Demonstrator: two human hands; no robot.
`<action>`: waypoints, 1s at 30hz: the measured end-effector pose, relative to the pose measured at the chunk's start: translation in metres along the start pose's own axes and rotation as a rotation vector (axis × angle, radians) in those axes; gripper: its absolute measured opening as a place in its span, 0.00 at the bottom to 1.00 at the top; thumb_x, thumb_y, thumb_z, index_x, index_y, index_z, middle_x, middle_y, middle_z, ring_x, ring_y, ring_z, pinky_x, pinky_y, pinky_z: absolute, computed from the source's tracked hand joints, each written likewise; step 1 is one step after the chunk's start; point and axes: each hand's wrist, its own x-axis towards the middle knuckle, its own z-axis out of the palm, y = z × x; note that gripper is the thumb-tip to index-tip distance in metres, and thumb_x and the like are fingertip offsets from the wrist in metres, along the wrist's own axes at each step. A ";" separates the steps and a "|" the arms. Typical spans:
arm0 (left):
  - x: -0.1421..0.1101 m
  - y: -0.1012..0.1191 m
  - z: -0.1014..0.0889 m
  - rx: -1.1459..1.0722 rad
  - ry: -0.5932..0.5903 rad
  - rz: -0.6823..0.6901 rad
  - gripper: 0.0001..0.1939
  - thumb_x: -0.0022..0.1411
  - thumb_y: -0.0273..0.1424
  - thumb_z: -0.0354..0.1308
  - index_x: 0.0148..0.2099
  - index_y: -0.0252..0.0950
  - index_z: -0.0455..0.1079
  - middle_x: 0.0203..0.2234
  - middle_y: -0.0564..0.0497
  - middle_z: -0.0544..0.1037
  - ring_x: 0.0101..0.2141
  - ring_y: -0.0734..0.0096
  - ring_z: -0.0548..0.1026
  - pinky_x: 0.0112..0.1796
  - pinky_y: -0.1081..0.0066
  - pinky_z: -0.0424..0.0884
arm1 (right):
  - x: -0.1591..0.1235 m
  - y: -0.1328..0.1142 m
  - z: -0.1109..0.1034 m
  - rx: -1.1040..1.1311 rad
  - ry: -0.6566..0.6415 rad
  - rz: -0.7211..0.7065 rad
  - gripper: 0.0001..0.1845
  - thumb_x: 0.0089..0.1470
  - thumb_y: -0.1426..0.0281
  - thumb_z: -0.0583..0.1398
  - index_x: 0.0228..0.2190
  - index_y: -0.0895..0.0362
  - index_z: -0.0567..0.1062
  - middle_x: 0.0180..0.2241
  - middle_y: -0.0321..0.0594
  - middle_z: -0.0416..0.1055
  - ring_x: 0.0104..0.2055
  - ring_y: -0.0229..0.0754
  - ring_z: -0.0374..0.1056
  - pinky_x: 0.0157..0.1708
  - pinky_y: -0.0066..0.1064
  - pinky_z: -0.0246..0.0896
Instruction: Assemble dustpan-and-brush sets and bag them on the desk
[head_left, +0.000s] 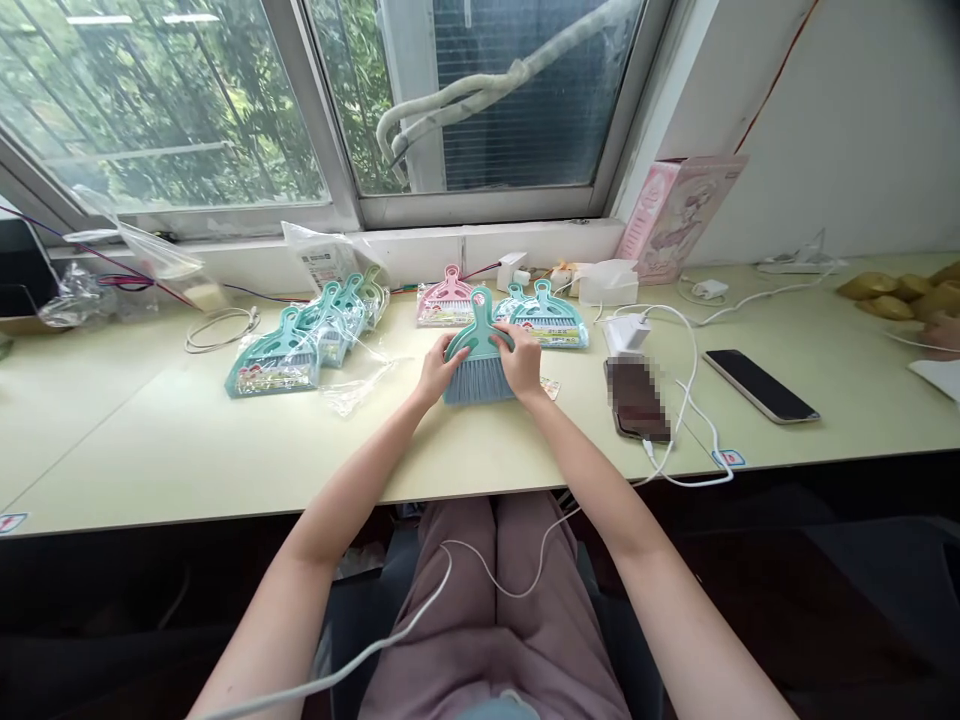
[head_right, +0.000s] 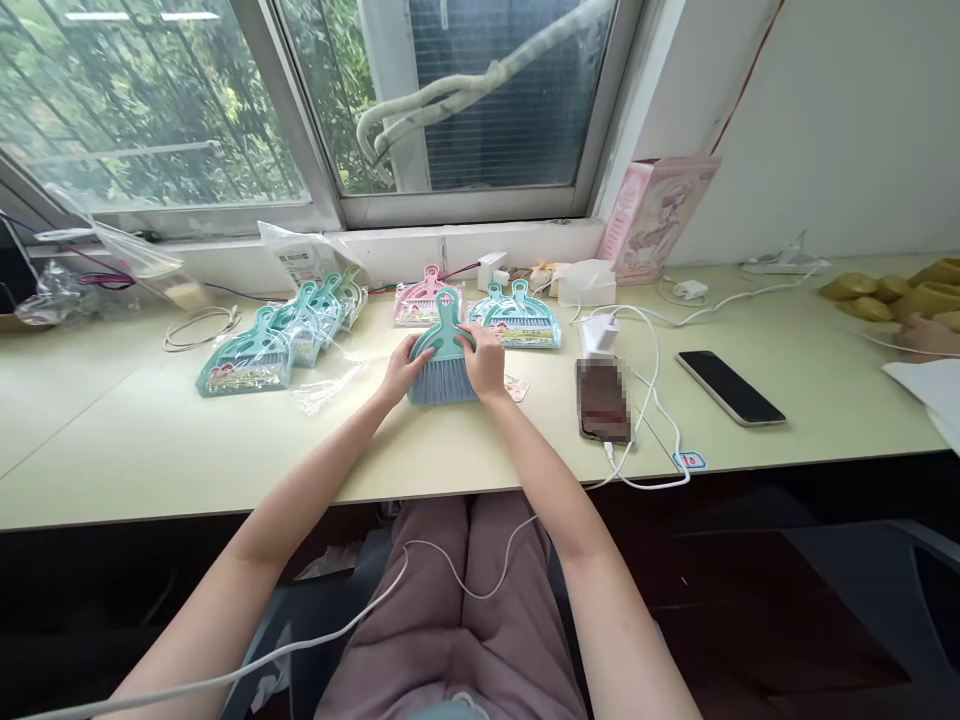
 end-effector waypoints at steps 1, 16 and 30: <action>-0.001 0.002 0.002 0.010 0.004 0.015 0.21 0.60 0.43 0.59 0.50 0.34 0.70 0.45 0.45 0.76 0.45 0.64 0.73 0.46 0.69 0.66 | -0.001 -0.002 -0.002 -0.065 0.005 -0.015 0.13 0.63 0.67 0.56 0.44 0.55 0.78 0.45 0.45 0.76 0.51 0.49 0.68 0.54 0.41 0.62; -0.001 0.015 -0.005 -0.102 0.096 -0.056 0.22 0.58 0.43 0.60 0.51 0.35 0.71 0.48 0.44 0.77 0.48 0.60 0.73 0.49 0.67 0.66 | 0.017 0.026 -0.002 0.303 -0.250 0.276 0.24 0.51 0.51 0.63 0.39 0.58 0.80 0.39 0.42 0.78 0.43 0.47 0.71 0.46 0.36 0.65; -0.003 0.020 -0.015 -0.030 0.086 -0.110 0.20 0.57 0.43 0.59 0.44 0.33 0.77 0.36 0.47 0.80 0.38 0.61 0.74 0.40 0.68 0.67 | 0.009 0.010 0.008 0.352 -0.162 0.459 0.23 0.42 0.49 0.66 0.30 0.56 0.82 0.22 0.35 0.73 0.30 0.42 0.67 0.32 0.32 0.63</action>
